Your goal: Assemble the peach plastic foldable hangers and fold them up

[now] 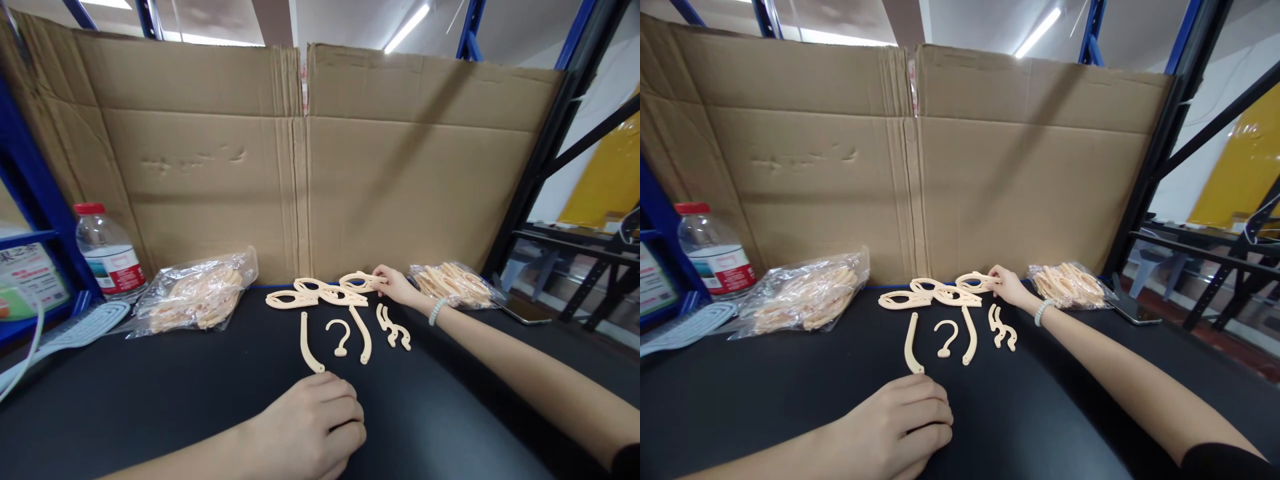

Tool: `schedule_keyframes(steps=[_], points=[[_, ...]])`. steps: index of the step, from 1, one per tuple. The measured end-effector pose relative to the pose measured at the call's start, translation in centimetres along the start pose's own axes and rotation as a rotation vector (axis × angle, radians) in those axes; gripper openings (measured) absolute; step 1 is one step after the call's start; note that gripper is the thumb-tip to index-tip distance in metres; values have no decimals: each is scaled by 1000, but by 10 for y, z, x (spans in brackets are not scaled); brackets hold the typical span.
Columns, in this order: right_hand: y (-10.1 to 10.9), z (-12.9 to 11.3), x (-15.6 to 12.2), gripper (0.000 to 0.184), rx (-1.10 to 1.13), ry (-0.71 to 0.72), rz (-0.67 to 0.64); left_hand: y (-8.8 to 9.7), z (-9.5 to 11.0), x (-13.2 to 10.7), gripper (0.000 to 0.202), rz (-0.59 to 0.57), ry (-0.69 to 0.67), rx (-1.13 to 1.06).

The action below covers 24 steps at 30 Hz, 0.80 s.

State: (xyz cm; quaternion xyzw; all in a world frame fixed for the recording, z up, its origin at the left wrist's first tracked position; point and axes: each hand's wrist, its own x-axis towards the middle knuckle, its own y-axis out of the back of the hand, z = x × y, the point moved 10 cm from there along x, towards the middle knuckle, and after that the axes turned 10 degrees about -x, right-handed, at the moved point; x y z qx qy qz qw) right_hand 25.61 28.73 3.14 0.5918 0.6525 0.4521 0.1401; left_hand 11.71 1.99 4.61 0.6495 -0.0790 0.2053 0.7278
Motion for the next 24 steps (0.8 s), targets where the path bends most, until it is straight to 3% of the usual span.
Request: schedule_keyframes(steps=[7,10,13,16,18,21,24], points=[[29,-14,-20,21,294,-13,125,-1,2,0,23,-21,-12,7],[42,-24,-32,29,407,-26,197,3,-1,-1,26,29,15,-27],[43,-42,-48,33,495,-18,196,20,-17,-8,32,249,137,-132],[35,-67,-69,31,567,14,133,43,-51,-31,27,597,408,-216],[26,-83,-86,30,586,14,69,49,-70,-50,23,763,584,-273],[14,-105,-109,28,578,23,-11,47,-84,-59,24,815,701,-389],[2,-121,-127,24,570,46,-81,44,-81,-52,27,757,677,-415]])
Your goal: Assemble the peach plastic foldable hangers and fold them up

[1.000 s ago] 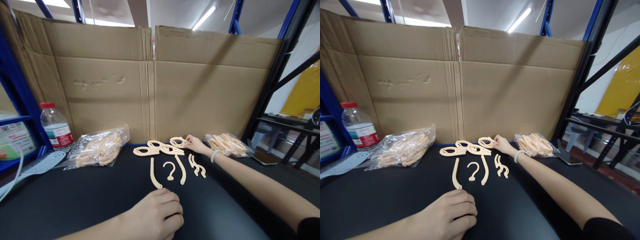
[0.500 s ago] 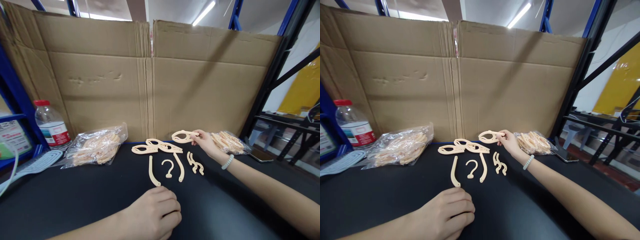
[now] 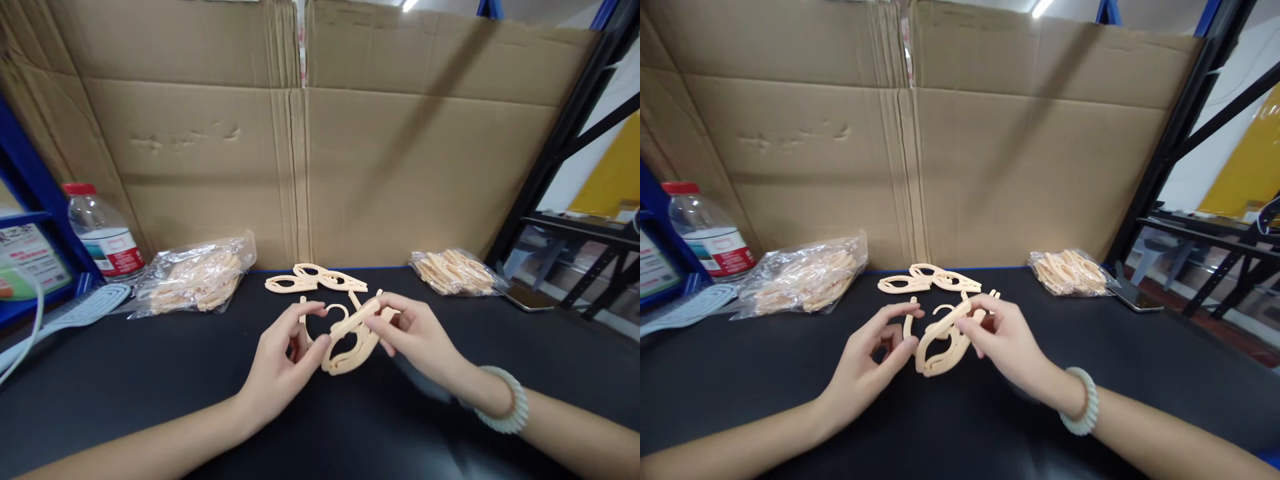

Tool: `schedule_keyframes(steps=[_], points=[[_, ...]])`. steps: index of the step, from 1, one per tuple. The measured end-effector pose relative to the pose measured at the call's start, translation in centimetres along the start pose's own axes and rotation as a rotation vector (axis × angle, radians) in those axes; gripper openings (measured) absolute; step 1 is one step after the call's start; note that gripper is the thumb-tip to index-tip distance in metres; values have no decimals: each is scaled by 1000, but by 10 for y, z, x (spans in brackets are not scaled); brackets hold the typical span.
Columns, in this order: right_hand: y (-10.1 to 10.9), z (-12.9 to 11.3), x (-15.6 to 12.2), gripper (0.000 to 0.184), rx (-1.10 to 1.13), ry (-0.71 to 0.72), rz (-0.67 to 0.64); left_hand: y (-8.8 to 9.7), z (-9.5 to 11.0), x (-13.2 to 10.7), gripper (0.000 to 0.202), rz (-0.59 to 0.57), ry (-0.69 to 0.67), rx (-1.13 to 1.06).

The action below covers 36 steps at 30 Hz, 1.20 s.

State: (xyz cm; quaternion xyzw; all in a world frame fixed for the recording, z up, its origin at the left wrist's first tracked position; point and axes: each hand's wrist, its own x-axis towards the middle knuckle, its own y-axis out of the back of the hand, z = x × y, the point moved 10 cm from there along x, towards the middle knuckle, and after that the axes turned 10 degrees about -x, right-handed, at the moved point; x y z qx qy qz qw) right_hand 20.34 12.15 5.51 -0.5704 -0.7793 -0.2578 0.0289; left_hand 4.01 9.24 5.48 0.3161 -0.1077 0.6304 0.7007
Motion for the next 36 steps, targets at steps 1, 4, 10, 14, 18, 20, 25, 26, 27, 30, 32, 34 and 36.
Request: schedule_keyframes(steps=[1,4,10,14,18,20,25,26,27,30,32,34,36], points=[[-6,-1,-4,22,2,-1,-21,-3,4,0,28,-20,-31,7],[-16,-4,-11,17,50,11,-56,-13,15,-3,29,-85,-139,35],[-21,5,-14,20,149,-39,-97,-17,13,-5,11,-129,-134,57],[-14,10,-12,22,159,-48,-52,-7,0,-5,16,-46,-2,-28],[-12,11,-10,20,138,-50,-53,2,-14,-7,21,56,94,-124],[-10,13,-10,22,135,-60,-45,5,-20,-7,24,109,123,-185],[6,19,-6,26,69,-65,54,6,-25,-7,30,139,117,-265],[8,20,-5,26,75,-62,72,6,-24,-7,30,129,114,-260],[10,21,-4,27,101,-60,87,5,-22,-7,30,115,114,-253],[13,27,1,28,199,-83,107,0,-15,-6,31,35,103,-226],[12,32,2,25,226,-105,101,-5,-8,-4,30,-39,77,-187],[9,34,3,27,232,-106,82,-11,2,-3,27,-122,20,-150],[5,33,3,26,238,-80,50,-21,10,-3,23,-230,-42,-153]])
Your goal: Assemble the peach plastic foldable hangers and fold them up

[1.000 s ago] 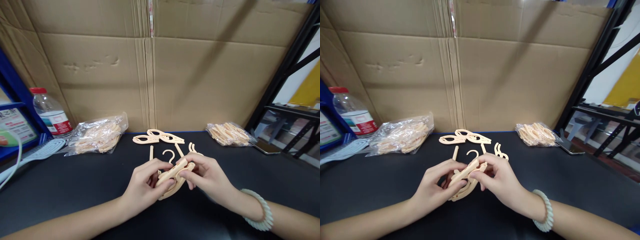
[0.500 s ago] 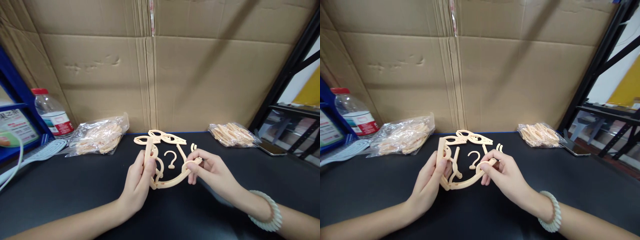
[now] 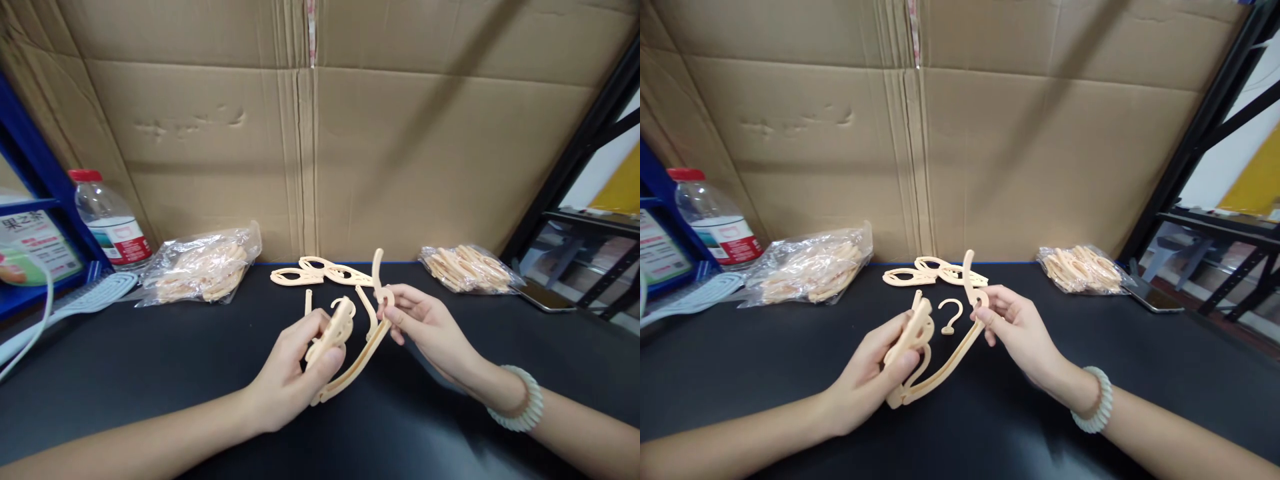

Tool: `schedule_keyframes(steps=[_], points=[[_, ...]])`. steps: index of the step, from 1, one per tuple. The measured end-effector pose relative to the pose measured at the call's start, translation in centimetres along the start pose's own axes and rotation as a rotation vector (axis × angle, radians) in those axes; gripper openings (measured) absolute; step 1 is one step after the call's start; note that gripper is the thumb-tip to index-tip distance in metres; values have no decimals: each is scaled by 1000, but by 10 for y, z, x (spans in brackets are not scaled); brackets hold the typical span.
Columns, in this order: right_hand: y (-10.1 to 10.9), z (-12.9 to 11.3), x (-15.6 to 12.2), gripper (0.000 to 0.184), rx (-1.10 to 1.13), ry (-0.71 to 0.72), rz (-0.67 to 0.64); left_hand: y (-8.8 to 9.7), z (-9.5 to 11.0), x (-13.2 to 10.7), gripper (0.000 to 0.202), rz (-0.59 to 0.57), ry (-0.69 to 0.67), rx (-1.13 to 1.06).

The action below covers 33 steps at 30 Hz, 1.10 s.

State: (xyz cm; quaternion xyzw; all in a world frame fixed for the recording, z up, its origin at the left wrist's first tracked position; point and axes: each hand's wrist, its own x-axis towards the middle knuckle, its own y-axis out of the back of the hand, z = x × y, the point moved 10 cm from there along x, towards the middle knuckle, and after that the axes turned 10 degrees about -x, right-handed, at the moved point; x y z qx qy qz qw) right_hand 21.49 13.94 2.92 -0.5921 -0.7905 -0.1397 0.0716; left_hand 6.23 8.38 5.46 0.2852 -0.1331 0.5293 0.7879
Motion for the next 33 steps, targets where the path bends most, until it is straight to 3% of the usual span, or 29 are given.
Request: schedule_keyframes(steps=[3,5,11,14,17,21,27,33], points=[[-7,-1,-3,22,50,24,-50,-20,3,-1,17,-181,-6,-123],[-12,-1,-5,20,78,15,-70,-29,-5,-2,17,-245,79,-231],[-24,-3,-11,15,53,30,-121,-39,-44,-6,32,-196,441,-612],[-25,-7,-13,8,-16,94,-124,-37,-53,-6,33,-157,532,-605],[-26,-20,-18,5,-203,261,-126,-39,-55,-7,33,-185,585,-514],[-28,-30,-25,12,-328,396,-128,-43,-46,-5,26,-256,537,-436],[-32,-39,-31,14,-513,531,-103,-43,-41,-4,33,-342,430,-176],[-44,-49,-49,23,-726,743,-165,-48,-37,-5,35,-441,373,-83]])
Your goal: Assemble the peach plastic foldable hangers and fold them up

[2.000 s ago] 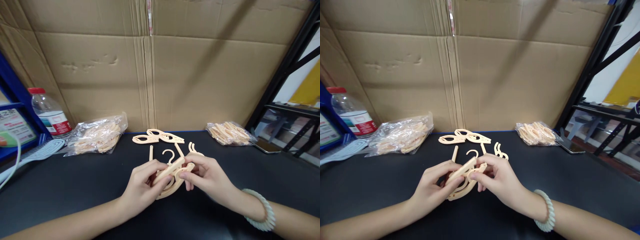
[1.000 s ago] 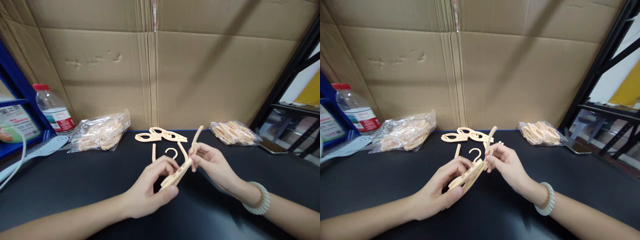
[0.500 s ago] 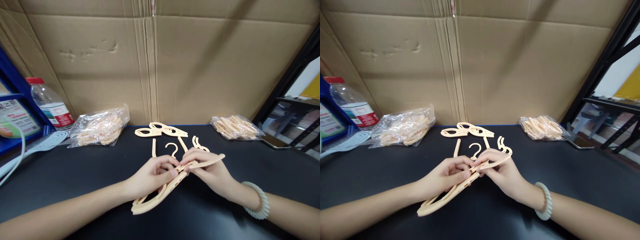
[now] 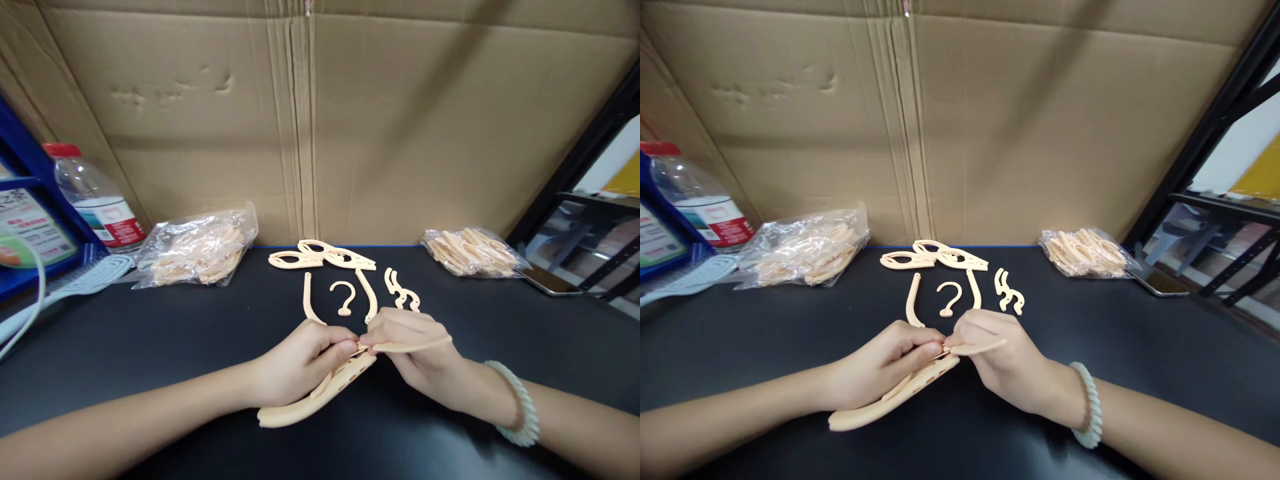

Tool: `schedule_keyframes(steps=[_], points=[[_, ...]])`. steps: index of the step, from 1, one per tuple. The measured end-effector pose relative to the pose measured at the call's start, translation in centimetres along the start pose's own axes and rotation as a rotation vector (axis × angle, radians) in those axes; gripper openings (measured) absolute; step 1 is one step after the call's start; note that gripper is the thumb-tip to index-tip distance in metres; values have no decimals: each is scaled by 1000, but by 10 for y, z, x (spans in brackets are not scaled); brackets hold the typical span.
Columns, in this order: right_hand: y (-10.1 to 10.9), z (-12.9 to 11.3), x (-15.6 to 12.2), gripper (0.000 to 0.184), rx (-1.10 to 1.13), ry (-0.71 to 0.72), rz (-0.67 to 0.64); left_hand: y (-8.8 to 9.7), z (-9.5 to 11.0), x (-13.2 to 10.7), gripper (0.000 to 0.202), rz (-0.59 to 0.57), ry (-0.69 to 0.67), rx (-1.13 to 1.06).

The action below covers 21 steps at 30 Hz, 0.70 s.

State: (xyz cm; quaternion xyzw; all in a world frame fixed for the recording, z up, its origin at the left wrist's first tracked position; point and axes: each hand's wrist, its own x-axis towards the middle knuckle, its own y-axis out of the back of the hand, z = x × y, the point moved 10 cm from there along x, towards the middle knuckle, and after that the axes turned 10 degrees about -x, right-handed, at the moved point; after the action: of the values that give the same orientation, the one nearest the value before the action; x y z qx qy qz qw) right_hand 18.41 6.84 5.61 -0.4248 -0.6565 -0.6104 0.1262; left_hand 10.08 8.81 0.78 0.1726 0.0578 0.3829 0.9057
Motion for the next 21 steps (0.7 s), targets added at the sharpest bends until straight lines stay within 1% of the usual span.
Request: schedule_keyframes(steps=[3,5,6,7,8,9,10,12,14,15,16,17,19,21], points=[[3,-15,2,24,-112,126,-14,1,1,1,36,0,-3,27],[5,-34,3,22,-212,293,-22,2,-1,1,37,12,10,7],[7,-41,4,21,-247,358,-25,3,-3,1,38,20,26,-29],[10,-45,5,20,-252,391,-22,2,-6,1,39,23,49,-89],[16,-45,8,20,-227,380,-4,2,-10,1,39,23,72,-171],[24,-38,12,21,-189,319,26,1,-14,2,40,24,91,-265],[33,-25,17,21,-159,212,59,1,-16,2,40,30,102,-360],[51,9,22,21,-151,-16,111,4,-20,4,39,58,102,-527],[62,49,21,18,-166,-228,88,10,-23,6,38,116,89,-661],[64,68,19,15,-125,-319,51,13,-25,7,38,143,83,-719],[61,88,14,13,-73,-418,-17,17,-26,8,36,167,73,-771],[56,105,9,15,-23,-498,-90,20,-27,9,33,186,62,-816],[45,128,-3,38,28,-622,-218,25,-29,10,25,216,42,-897],[36,139,-11,57,18,-677,-286,27,-32,11,20,231,37,-980]])
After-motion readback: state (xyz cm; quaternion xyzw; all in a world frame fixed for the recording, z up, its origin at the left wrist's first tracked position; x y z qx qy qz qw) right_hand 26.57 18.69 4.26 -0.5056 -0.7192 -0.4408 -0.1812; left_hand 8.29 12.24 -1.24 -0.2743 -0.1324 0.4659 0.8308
